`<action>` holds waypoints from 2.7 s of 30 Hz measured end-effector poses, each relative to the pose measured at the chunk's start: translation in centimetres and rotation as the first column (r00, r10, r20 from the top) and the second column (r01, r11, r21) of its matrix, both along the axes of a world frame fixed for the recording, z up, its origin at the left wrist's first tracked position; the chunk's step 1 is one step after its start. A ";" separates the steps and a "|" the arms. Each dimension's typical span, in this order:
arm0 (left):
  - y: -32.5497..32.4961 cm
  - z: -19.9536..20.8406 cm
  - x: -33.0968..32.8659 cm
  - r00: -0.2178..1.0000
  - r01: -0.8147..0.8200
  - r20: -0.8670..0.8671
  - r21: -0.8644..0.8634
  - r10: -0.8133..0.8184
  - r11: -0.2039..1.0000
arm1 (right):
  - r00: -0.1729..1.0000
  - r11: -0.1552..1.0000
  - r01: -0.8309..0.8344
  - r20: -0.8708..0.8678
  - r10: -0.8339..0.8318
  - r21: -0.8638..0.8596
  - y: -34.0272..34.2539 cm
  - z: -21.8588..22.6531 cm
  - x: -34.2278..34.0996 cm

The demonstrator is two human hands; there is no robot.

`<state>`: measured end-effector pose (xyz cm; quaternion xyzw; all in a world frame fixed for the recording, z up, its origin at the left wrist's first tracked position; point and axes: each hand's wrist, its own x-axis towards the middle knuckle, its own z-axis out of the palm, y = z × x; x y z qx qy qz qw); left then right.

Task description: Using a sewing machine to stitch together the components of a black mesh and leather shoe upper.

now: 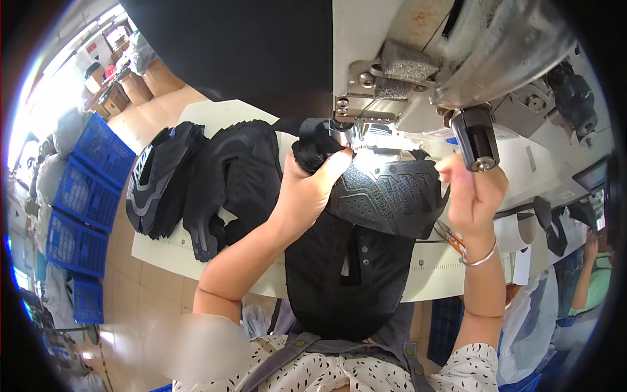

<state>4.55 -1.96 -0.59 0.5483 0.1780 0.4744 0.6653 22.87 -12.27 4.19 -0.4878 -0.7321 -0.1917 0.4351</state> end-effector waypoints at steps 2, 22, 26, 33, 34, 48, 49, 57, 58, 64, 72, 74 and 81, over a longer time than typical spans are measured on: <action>0.0 0.0 0.0 1.000 -0.003 -0.012 -0.013 0.003 1.000 | 0.989 0.990 0.011 -0.150 0.010 0.141 -0.6 -0.8 0.0; 0.4 0.3 0.0 0.998 -0.016 -0.065 0.001 0.016 1.000 | 0.677 0.798 -0.445 -0.736 0.004 -0.406 1.1 -4.5 3.8; 0.8 0.4 0.0 0.999 0.019 -0.031 0.003 -0.019 1.000 | 0.699 0.813 -0.415 -0.715 -0.001 -0.407 0.9 -4.2 3.3; 0.9 0.4 -0.3 0.998 0.053 0.021 -0.119 -0.051 0.992 | 0.733 0.862 -0.358 -0.680 0.022 -0.358 0.0 -3.4 1.7; 0.9 0.3 -0.4 0.998 0.055 0.040 -0.112 -0.051 0.992 | 0.748 0.862 -0.348 -0.663 0.018 -0.369 0.1 -3.4 1.5; 1.5 0.4 -0.4 0.994 0.106 0.011 -0.082 -0.106 0.991 | 0.770 0.910 -0.261 -0.638 -0.005 -0.322 -0.3 -3.2 0.4; 1.5 0.4 -0.4 0.995 0.102 0.011 -0.083 -0.101 0.991 | 0.783 0.912 -0.251 -0.622 -0.006 -0.325 -0.3 -3.2 0.4; 1.8 0.2 -0.4 0.992 0.121 0.044 -0.101 -0.117 0.988 | 0.763 0.913 -0.258 -0.646 -0.008 -0.316 -0.3 -3.7 0.4; 1.8 0.2 -0.4 0.992 0.124 0.047 -0.095 -0.120 0.988 | 0.773 0.918 -0.246 -0.634 -0.008 -0.312 -0.3 -3.7 0.4; 1.1 0.2 -0.6 0.996 0.084 0.004 -0.193 -0.085 0.978 | 0.772 0.903 -0.237 -0.634 -0.048 -0.357 -0.9 -3.7 0.0; -2.7 -0.3 -1.6 0.979 0.046 -0.190 -0.171 -0.078 0.984 | 0.769 0.890 -0.232 -0.634 -0.079 -0.393 -1.4 -3.7 -0.4; -3.4 -0.4 -1.6 0.978 0.064 -0.188 -0.146 -0.091 0.987 | 0.778 0.893 -0.230 -0.624 -0.071 -0.387 -1.4 -3.7 -0.4; -3.4 -0.7 -1.5 0.984 0.047 -0.161 -0.150 -0.071 0.988 | 0.734 0.869 -0.246 -0.668 -0.122 -0.429 -1.9 -4.2 -1.0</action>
